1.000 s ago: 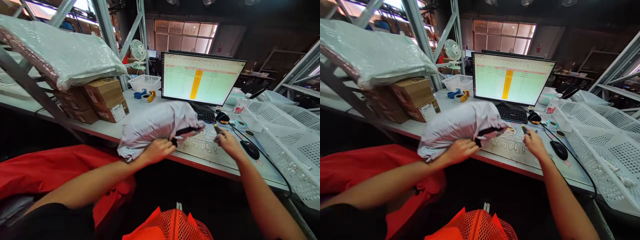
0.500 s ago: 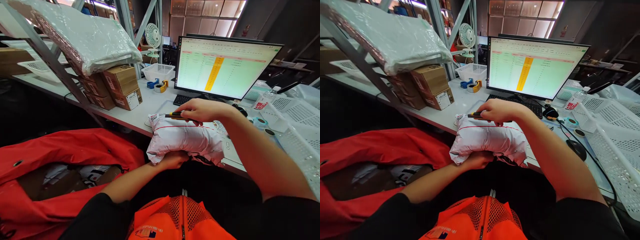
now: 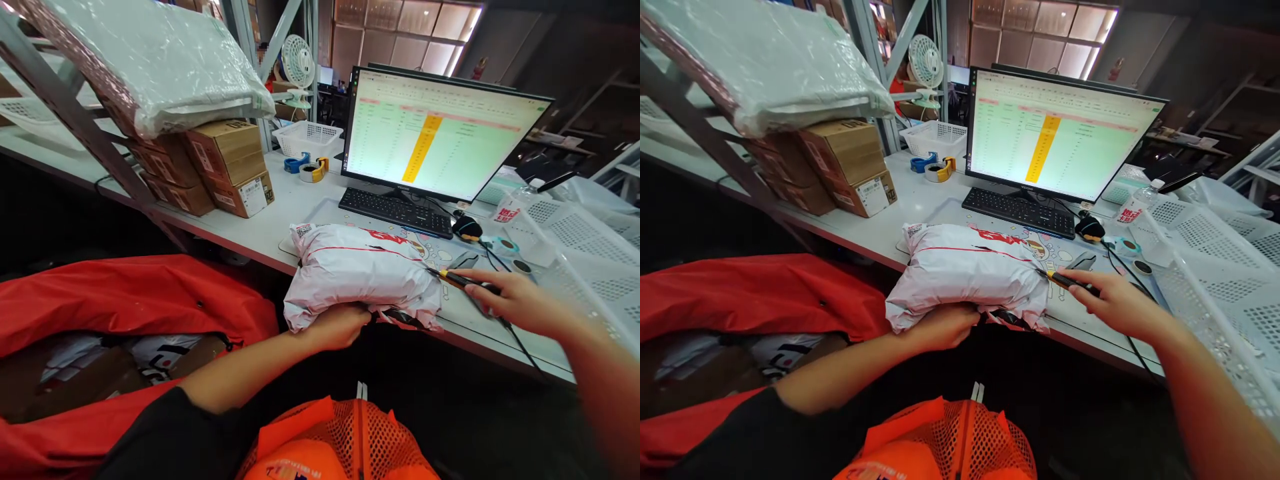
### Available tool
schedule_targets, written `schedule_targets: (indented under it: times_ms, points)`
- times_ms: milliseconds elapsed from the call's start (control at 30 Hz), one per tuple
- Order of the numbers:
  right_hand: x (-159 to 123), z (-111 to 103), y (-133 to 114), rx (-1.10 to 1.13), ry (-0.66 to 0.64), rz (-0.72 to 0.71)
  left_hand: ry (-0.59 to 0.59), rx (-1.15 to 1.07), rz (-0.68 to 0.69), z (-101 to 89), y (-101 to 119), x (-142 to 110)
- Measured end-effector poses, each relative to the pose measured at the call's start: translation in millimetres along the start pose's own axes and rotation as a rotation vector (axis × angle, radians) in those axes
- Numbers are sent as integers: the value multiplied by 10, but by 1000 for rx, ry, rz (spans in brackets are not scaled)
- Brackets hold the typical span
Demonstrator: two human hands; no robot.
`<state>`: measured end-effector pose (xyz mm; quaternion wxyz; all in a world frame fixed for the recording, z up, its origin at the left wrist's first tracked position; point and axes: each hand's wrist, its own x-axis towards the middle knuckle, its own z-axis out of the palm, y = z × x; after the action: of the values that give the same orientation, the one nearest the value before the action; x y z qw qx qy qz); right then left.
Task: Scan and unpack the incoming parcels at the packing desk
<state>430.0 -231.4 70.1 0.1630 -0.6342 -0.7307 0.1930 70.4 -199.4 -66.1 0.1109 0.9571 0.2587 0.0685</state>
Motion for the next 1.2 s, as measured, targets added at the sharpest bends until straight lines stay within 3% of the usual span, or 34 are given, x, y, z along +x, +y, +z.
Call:
schedule_targets:
  times_ms: [100,167,233,300,400,467,500,567,667,767,867,1000,1200]
  points:
    - [-29,342,273,416,61,144,0,-69,136,-464,334,-175]
    - [29,564,424,629,197,194,167,-118,218,-831,441,-186]
    - [136,776,509,541,351,218,384,-15,105,-1132,380,-78]
    - [271,975,516,188,412,209,449,146,-78,-1279,192,95]
    - [481,1176,454,-304,320,175,380,276,-237,-1224,-84,273]
    - [605,1163,401,-409,218,159,389,314,-239,-1109,-152,270]
    - [657,1101,362,-399,213,145,409,333,-223,-1055,-147,240]
    - [729,897,215,-289,325,79,445,369,-180,-971,-87,158]
    - [769,594,-244,-56,508,-153,466,397,-110,-903,29,61]
    - [804,587,-807,-5,301,-489,475,416,-66,-863,64,20]
    - [914,834,-1135,-62,95,-664,507,414,-33,-851,-7,-3]
    - [1101,1043,-1229,-182,112,-667,489,312,20,-915,-135,-25]
    - [1242,983,-1335,-384,100,-490,441,207,150,-999,24,-140]
